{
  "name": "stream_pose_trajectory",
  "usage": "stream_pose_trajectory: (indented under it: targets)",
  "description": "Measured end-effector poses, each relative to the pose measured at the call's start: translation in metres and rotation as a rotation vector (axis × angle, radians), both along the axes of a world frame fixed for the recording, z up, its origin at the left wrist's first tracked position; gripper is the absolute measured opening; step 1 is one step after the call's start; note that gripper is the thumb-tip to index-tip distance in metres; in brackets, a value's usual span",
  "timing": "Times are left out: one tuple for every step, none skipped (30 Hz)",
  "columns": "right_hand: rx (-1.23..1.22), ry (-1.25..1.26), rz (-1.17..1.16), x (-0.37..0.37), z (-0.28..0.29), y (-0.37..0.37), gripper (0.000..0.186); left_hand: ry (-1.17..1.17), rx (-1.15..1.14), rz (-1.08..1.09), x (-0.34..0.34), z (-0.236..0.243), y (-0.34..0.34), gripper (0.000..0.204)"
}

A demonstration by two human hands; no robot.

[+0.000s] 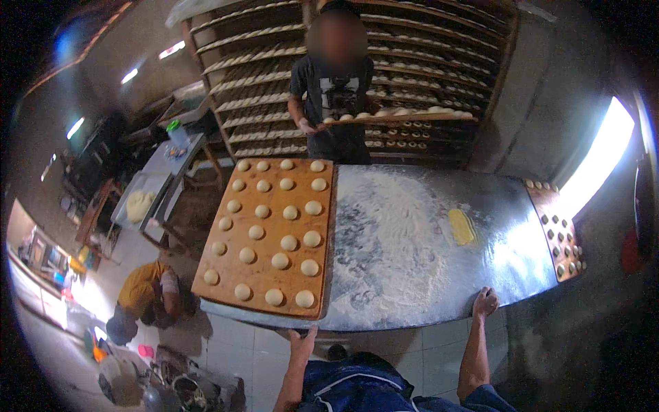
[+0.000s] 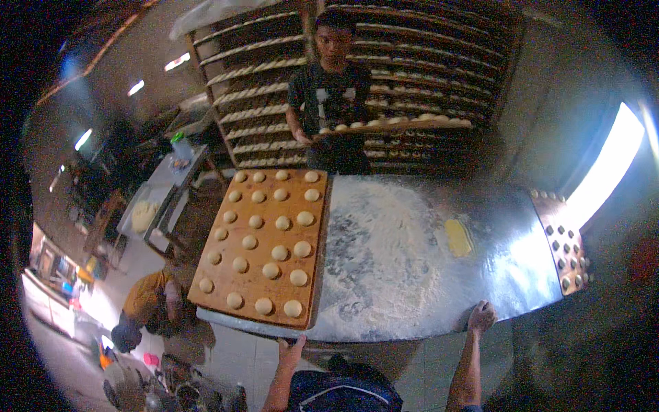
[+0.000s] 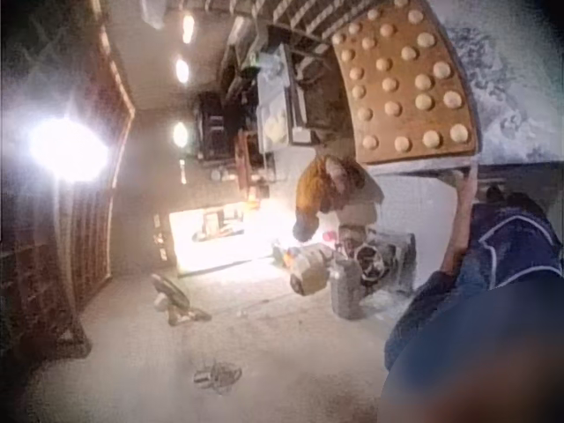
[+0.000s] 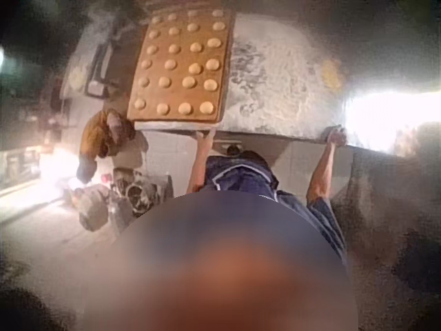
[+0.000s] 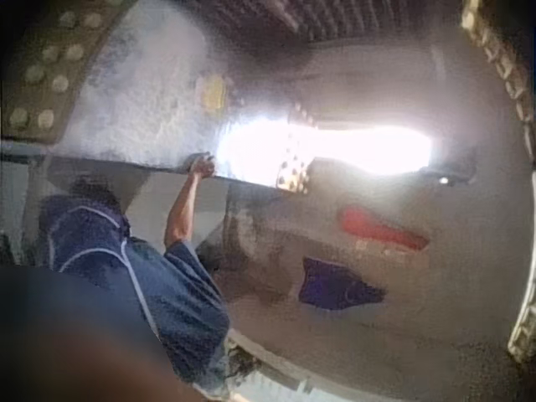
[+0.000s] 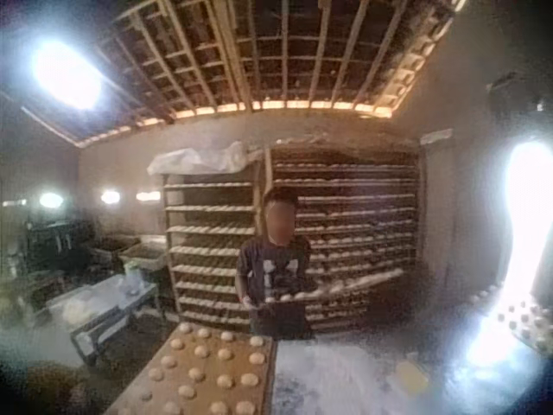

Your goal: The person shapes small dough pieces into rings by hand, placing them on a wooden board. Two coworkers assist by arranging the shaped dough on the board and nearby racks.

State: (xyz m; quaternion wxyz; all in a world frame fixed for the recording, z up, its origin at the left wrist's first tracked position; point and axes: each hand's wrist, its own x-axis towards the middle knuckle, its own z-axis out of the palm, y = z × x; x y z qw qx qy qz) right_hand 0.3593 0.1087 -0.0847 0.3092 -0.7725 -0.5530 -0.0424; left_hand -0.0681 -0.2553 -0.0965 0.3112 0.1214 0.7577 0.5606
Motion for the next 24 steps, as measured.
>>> stream_pose_trajectory:
  targets:
    - [0.019,-0.017,0.008,-0.001,-0.003,0.002,0.032,-0.022,0.039,0.002,-0.003,-0.006,-0.002,0.077]
    - [-0.019,-0.019,0.022,0.0,-0.004,0.004,0.033,-0.042,0.078,0.004,-0.005,-0.013,-0.006,0.074]
    - [-0.052,-0.024,0.024,0.006,-0.008,0.006,0.033,0.024,-0.1,0.01,-0.002,-0.002,0.0,0.067]
    - [-0.089,-0.022,0.034,0.013,-0.014,0.009,0.034,-0.034,0.002,0.03,-0.001,-0.008,-0.003,0.066]
    - [0.087,-0.151,-0.035,0.035,-0.035,0.02,0.033,-0.103,0.127,0.023,-0.002,-0.019,0.004,0.065]
    - [0.085,-0.135,-0.025,0.027,-0.04,0.023,0.032,-0.15,0.229,0.044,-0.002,-0.027,0.002,0.064]
    - [0.086,-0.137,-0.05,0.035,-0.039,0.019,0.031,-0.035,0.084,-0.031,0.005,0.033,0.012,0.067]
    - [0.081,-0.12,-0.037,0.026,-0.036,0.016,0.031,-0.016,0.054,-0.011,0.004,0.028,0.004,0.069]
    - [0.013,-0.05,0.007,0.019,-0.027,0.015,0.03,0.002,0.025,0.002,0.001,0.016,-0.001,0.071]
    - [0.006,-0.045,0.026,0.016,-0.024,0.014,0.031,0.017,0.002,0.0,0.0,0.013,-0.001,0.072]
    - [0.0,-0.041,0.044,0.014,-0.02,0.013,0.032,0.025,-0.02,0.013,0.0,0.011,-0.002,0.074]
    - [-0.004,-0.04,0.056,0.016,-0.018,0.013,0.033,0.029,-0.039,0.021,0.003,0.016,0.001,0.076]
    - [0.024,-0.038,0.058,0.016,-0.018,0.012,0.033,0.034,-0.058,0.028,0.004,0.019,0.002,0.077]
    - [0.051,-0.035,0.06,0.016,-0.018,0.011,0.034,0.008,-0.062,0.03,0.004,0.015,0.002,0.082]
    - [0.076,-0.031,0.064,0.015,-0.017,0.01,0.035,-0.016,-0.067,0.034,0.004,0.007,0.002,0.087]
    - [0.07,-0.031,0.068,0.016,-0.017,0.011,0.035,-0.039,-0.071,0.037,0.004,-0.002,0.001,0.093]
    - [0.064,-0.031,0.073,0.016,-0.018,0.012,0.034,-0.02,-0.158,0.036,0.004,-0.01,0.001,0.097]
    - [0.057,-0.031,0.078,0.016,-0.017,0.012,0.034,-0.001,-0.245,0.035,0.004,-0.012,0.001,0.102]
    - [0.047,-0.029,0.069,0.015,-0.017,0.012,0.034,0.018,-0.332,0.035,0.004,-0.015,0.001,0.106]
    - [0.038,-0.026,0.062,0.014,-0.016,0.012,0.033,-0.004,-0.317,0.022,0.004,-0.017,0.0,0.108]
    - [0.028,-0.026,0.051,0.016,-0.016,0.012,0.033,-0.028,-0.302,0.006,0.004,-0.005,0.001,0.11]
    - [0.018,-0.032,0.04,0.017,-0.016,0.012,0.033,-0.052,-0.286,-0.01,0.004,0.002,0.002,0.112]
    - [0.007,-0.038,0.029,0.019,-0.016,0.013,0.033,-0.029,-0.248,-0.009,0.004,-0.007,0.002,0.111]
    - [-0.006,-0.042,0.023,0.017,-0.015,0.011,0.033,-0.005,-0.212,-0.003,0.003,-0.011,0.001,0.111]
